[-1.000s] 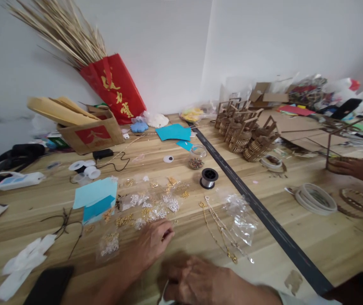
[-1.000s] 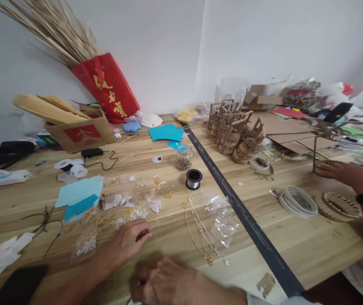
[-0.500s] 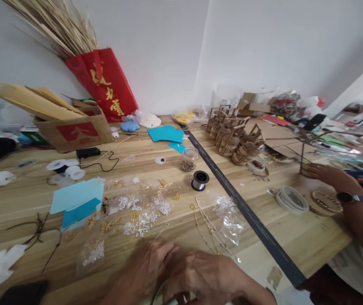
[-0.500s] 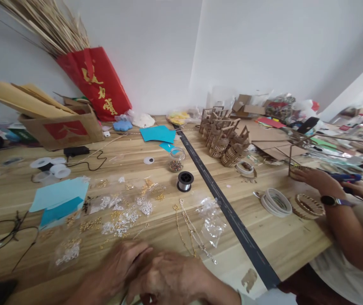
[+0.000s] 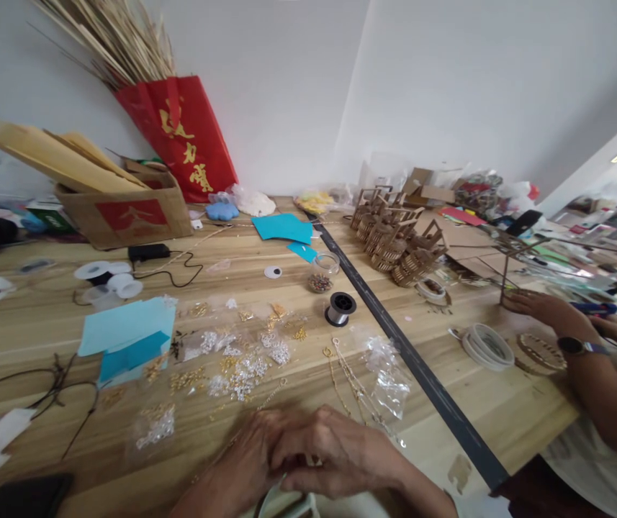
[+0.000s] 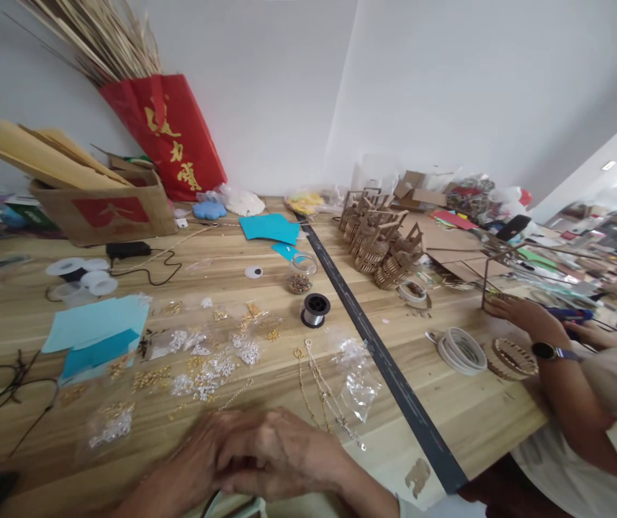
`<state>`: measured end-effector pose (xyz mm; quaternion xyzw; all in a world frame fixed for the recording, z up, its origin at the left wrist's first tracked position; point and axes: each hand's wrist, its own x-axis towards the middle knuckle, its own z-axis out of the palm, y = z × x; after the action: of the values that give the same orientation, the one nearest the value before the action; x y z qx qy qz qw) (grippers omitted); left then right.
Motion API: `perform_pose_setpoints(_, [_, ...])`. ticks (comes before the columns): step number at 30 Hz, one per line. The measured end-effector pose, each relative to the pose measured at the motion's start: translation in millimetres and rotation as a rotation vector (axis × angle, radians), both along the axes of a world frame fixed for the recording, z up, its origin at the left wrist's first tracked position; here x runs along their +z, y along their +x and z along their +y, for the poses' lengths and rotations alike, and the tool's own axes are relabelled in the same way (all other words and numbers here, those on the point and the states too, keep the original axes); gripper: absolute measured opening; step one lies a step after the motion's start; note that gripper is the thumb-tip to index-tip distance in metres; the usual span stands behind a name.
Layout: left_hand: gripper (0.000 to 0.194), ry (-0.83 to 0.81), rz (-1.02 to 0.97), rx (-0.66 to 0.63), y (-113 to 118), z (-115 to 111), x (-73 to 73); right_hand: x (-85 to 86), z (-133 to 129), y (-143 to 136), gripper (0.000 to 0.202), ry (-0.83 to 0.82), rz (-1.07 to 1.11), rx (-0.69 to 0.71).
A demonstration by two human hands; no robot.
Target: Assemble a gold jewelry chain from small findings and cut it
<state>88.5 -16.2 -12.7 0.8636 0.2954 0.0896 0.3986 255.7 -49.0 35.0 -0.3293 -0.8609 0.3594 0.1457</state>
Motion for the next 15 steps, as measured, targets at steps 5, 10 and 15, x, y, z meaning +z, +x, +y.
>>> perform_pose_setpoints(5, [0.015,0.009,-0.034,-0.005,1.0,2.4,-1.4,-5.6,4.2,-0.8,0.015,-0.038,0.064,-0.057])
perform_pose_setpoints(10, [0.010,-0.036,-0.041,-0.008,1.4,2.2,2.4,-8.8,8.0,0.4,0.016,-0.120,0.170,-0.060])
perform_pose_setpoints(15, [0.009,-0.082,-0.018,0.003,2.0,3.4,6.2,-9.1,8.1,0.3,0.015,-0.133,0.143,-0.081])
